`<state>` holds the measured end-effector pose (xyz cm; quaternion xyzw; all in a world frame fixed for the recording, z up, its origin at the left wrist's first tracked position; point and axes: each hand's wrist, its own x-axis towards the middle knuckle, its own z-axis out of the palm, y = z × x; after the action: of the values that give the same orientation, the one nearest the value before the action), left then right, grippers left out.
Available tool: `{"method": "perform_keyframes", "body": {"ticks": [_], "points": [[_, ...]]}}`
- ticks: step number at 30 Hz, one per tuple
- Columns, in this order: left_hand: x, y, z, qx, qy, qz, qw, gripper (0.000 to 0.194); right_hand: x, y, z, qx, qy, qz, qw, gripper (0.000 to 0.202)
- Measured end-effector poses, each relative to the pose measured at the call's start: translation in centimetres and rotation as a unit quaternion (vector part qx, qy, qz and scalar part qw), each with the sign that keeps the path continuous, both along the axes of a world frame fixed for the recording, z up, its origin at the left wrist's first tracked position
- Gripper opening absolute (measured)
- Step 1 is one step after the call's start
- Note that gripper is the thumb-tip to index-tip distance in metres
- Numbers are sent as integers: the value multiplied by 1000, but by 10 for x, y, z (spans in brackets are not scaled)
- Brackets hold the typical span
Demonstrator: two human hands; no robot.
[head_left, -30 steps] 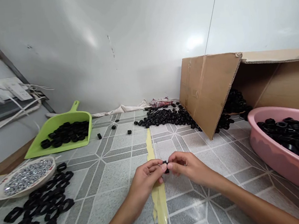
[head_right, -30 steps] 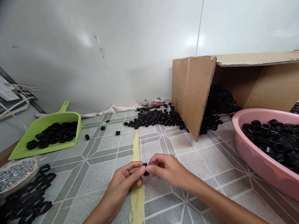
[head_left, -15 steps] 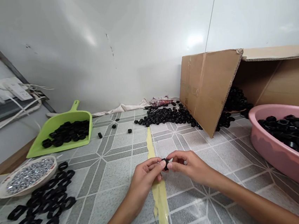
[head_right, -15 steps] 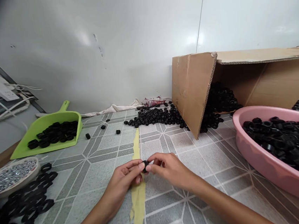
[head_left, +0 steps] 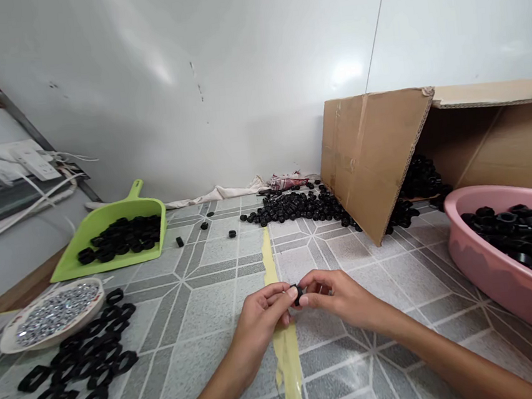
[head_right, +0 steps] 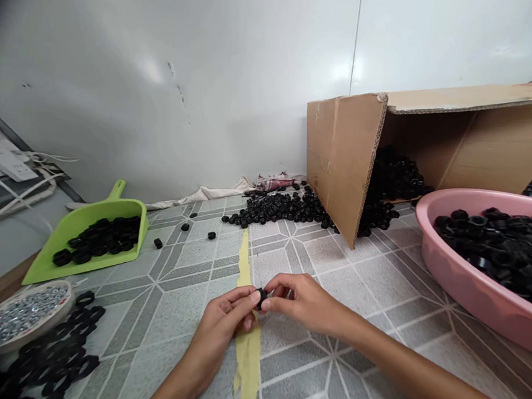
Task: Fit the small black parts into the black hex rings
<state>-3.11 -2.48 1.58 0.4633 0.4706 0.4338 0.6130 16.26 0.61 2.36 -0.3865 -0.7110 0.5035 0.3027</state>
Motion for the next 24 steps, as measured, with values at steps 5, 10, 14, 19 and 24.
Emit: {"method": "perform_keyframes", "body": {"ticks": [5,10,14,19,24], "points": [[-3,2,0,-1,0,2,1000,38,-7,-13,-4,63,-63,-10,996,40],[-1,-1,7,-1,-43,-67,997,33,-7,-20,-6,213,-159,-32,963,26],[7,-7,8,-8,-83,-55,995,32,-5,-17,-6,258,-180,-4,949,31],[20,-17,6,50,-59,0,997,29,-12,-20,-12,47,-63,-57,995,42],[21,-24,9,174,70,34,982,26,-21,-24,-20,-138,65,-97,984,49]]}}
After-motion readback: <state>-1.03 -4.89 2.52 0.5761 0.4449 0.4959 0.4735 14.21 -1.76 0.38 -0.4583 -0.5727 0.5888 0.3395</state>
